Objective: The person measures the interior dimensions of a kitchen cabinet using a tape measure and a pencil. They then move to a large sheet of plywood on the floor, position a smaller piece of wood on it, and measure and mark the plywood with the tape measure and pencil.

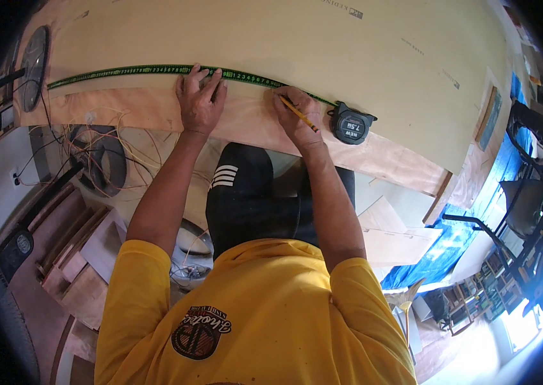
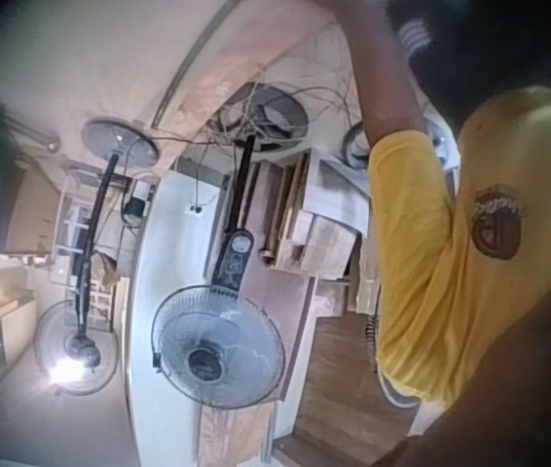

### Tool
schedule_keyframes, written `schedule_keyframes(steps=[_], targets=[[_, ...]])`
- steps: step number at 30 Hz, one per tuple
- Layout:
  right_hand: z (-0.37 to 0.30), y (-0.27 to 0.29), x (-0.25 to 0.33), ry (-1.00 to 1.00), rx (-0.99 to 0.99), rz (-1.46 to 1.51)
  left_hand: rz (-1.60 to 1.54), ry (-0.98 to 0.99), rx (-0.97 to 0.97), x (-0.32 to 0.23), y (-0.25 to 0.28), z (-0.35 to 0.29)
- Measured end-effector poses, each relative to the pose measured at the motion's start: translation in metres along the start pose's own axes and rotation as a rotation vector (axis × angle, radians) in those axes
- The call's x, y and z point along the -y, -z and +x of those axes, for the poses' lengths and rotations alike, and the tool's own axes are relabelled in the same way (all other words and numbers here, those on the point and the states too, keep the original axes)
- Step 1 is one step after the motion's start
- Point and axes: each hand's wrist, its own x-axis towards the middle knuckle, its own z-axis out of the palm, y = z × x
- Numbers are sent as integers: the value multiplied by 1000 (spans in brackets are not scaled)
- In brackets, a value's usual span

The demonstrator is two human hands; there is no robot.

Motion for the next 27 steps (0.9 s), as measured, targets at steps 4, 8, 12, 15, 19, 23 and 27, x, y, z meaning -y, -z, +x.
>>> schedule_keyframes(steps=[4, 8, 12, 15, 19, 23, 27], targets=[[-1, -1, 1, 11, -23, 3, 3, -2, 3, 0, 0, 0], [-1, -1, 2, -13, -10, -26, 13, 2, 11, 0, 0, 0], [-1, -4, 0, 80, -68, -42, 1, 0, 1, 1, -1, -1], [0, -2, -1, 52, -25, -20, -9, 4, -6, 2, -2, -1], [1, -3, -1, 25, -27, -25, -13, 5, -6, 1, -1, 0], [2, -2, 3, -9, -1, -23, -23, 3, -8, -2, 3, 2], [1, -3, -5, 23, 23, -43, -16, -2, -14, -1, 2, 2]])
